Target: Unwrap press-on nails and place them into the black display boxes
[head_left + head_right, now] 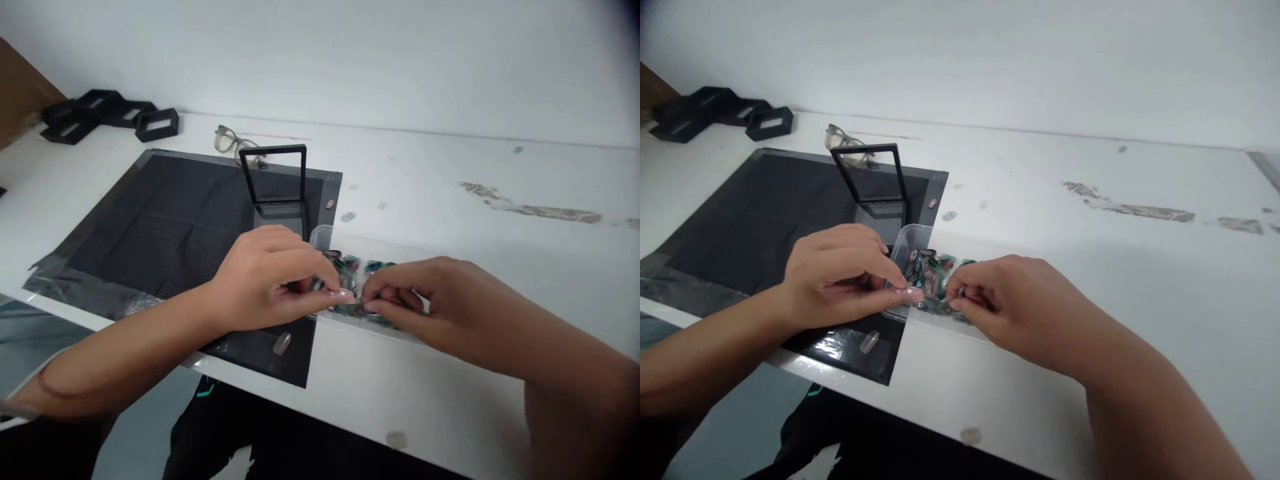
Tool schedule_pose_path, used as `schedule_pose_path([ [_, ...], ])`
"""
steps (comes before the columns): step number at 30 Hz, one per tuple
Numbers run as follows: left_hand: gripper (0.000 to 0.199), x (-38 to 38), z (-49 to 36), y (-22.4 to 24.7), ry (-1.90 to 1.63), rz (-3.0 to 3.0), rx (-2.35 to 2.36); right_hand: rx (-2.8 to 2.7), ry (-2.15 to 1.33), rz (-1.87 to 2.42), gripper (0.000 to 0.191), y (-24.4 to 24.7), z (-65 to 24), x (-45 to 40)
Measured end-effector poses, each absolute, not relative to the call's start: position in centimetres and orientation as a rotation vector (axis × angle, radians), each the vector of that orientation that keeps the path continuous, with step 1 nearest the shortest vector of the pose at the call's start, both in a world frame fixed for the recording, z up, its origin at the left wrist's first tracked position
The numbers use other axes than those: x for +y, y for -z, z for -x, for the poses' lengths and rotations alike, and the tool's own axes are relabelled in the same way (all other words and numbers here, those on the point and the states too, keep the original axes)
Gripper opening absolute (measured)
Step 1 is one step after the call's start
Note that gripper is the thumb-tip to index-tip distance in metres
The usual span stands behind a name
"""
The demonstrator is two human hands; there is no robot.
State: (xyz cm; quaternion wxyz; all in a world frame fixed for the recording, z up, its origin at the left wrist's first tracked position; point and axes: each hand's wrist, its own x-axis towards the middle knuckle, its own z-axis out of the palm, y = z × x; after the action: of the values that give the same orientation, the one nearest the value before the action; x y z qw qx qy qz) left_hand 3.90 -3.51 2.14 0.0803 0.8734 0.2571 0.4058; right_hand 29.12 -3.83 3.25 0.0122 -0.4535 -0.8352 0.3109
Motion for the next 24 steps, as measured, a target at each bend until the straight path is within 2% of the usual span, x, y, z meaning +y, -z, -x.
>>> schedule_pose_path([
  [6,0.024,-3.9,-4.0,-2.4,-1.244,-2.563,0.804,-2.336,-1.243,1.261,0.018,-4.0,-29.2,-4.0],
  [15,0.019,-3.7,-3.4,-3.5,-1.283,-2.713,0.484,-1.841,-1.673,0.968,0.011,-4.6,-29.3,-4.8],
  [20,0.012,-3.7,-2.7,-4.6,-1.183,-2.86,0.332,-1.705,-1.782,0.817,0.013,-5.3,-29.2,-4.6],
  [24,0.009,-3.3,-2.9,-4.4,-1.266,-2.906,0.285,-1.651,-1.787,0.815,0.018,-5.5,-29.4,-4.4],
])
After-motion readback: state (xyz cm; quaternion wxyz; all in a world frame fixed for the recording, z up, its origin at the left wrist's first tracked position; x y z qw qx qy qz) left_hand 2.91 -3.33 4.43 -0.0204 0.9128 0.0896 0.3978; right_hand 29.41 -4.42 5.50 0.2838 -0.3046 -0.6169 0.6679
